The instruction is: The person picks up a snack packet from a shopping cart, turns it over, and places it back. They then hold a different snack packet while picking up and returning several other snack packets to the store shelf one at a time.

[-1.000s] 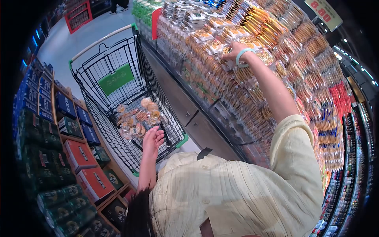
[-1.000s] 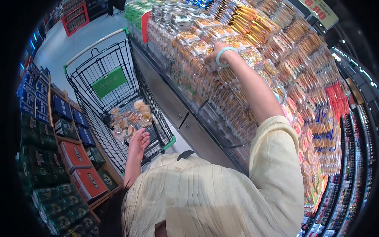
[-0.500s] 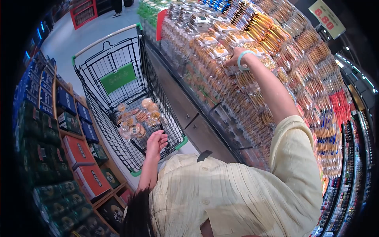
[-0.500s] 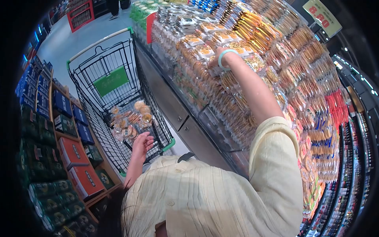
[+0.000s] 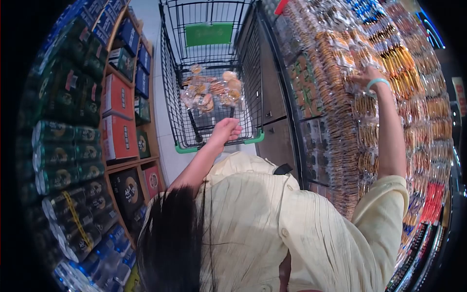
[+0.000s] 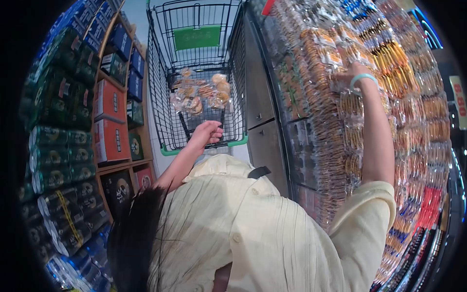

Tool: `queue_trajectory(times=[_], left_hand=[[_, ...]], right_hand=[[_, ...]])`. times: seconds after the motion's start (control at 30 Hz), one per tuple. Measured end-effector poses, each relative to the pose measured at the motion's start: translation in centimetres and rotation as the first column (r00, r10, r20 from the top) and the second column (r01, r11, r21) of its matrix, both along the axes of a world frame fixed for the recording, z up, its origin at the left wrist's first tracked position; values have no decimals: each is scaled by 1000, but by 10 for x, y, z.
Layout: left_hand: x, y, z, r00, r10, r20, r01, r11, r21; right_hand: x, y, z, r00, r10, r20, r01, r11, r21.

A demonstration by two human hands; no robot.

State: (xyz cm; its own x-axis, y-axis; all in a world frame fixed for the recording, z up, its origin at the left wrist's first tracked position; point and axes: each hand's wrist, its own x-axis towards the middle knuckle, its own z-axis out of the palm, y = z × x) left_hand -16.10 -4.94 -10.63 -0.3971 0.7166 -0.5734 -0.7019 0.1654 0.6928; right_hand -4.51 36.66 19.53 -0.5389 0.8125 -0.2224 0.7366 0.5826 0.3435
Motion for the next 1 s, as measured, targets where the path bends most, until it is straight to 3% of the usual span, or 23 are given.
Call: queue_trajectory(times=[0.03, 0.1, 0.17, 0.23, 0.37, 0.5, 0.57, 0.77, 0.83, 0.87, 0.97, 1.0], left_hand=[[1, -2, 0, 1000, 13, 1, -13, 1000, -8], [4, -5, -1, 1000, -22, -8, 22, 999, -24], [8, -6, -6, 1000, -20, -16, 19, 999, -37], [9, -4, -9, 999, -29, -27, 28, 998, -51], [6, 5, -17, 998, -44, -49, 40, 996, -77], [-1, 10, -30, 994, -50, -97, 39, 993, -109], [-5, 12, -40, 995, -50, -83, 37, 987, -154], [-42, 33, -112, 1000, -14, -9, 10, 944, -331], [-57, 43, -128, 999, -34, -25, 22, 932, -361], [-62, 51, -137, 996, 16, -93, -53, 909, -412], [-92, 75, -175, 994, -89, -71, 45, 882, -469], [-97, 86, -185, 985, -74, -159, -9, 882, -470]], right_hand=[[-4, -7, 2, 1000, 13, 1, -13, 1000, -8], [-3, -25, 8, 990, 134, 42, -140, 974, 177], [-13, -69, 13, 981, 164, 102, -179, 971, 161], [-13, -85, 2, 894, 406, -189, -356, 900, 250], [-29, -167, -51, 747, 342, -570, -445, 894, -48], [-31, -211, -182, 795, 248, -554, -438, 867, -239], [-22, -230, -228, 864, 112, -490, -301, 897, -325], [-10, -238, -305, 908, -175, -381, -31, 878, -477], [-10, -239, -321, 918, -201, -342, 0, 862, -506], [-8, -241, -329, 931, -212, -296, 28, 852, -522], [-7, -244, -346, 938, -256, -232, 96, 839, -536], [-6, -243, -346, 944, -253, -212, 102, 835, -541]])
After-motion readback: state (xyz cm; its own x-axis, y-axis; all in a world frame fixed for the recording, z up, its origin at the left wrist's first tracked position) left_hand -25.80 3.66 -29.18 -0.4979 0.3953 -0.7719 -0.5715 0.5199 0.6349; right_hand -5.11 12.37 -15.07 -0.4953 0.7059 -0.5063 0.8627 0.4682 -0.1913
